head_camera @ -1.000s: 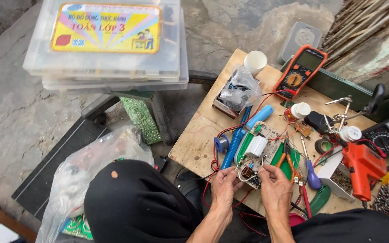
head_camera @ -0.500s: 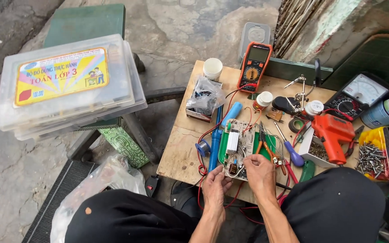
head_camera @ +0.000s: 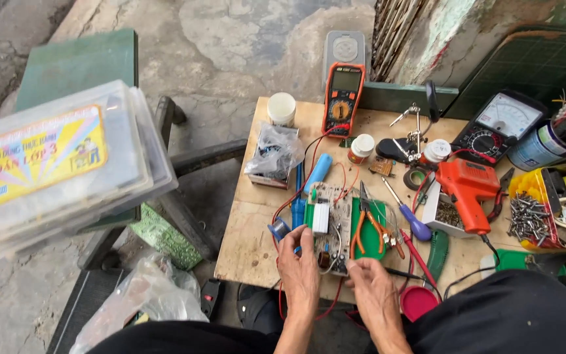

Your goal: Testing and repairing a circuit board using a multimeter, soldering gun, and magnifying glass.

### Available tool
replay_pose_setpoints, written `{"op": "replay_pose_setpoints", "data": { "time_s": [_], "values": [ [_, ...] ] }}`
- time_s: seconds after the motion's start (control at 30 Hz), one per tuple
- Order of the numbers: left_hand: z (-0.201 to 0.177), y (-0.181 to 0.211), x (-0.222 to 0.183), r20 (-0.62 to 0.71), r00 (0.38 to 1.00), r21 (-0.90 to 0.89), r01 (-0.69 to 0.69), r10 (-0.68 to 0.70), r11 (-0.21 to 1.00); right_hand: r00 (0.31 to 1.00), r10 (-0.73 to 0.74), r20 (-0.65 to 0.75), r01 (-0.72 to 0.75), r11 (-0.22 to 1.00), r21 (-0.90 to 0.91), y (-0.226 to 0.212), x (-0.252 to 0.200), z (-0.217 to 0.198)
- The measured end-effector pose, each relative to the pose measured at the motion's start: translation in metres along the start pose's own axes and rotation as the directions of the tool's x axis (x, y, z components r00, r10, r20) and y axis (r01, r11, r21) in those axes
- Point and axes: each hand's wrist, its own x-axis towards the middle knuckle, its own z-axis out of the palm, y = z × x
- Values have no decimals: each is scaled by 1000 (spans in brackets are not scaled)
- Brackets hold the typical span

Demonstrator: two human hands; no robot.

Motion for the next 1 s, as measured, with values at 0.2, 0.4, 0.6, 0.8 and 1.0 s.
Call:
{"op": "replay_pose_setpoints", "data": {
  "time_s": [0.2, 0.4, 0.6, 0.8, 1.0],
  "values": [
    [19, 31, 41, 208, 977, 364, -33, -47, 931, 989, 106, 99, -143, 815, 562, 25, 38, 23],
    [29, 55, 39, 174, 982, 617, -47, -78, 786, 936, 306, 176, -328, 571, 753, 39, 62, 39],
    [44, 64, 38, 69, 989, 739, 38, -131, 673, 946, 286, 156, -287, 509, 811, 62, 75, 64],
    [41, 66, 21, -17, 996, 437, 88, -90, 895, 981, 192, 33, -142, 590, 795, 38, 49, 40],
    [30, 47, 2, -51, 979, -84, 192, -197, 978, 987, 157, 23, -123, 666, 736, 33, 39, -1]
  ]
}}
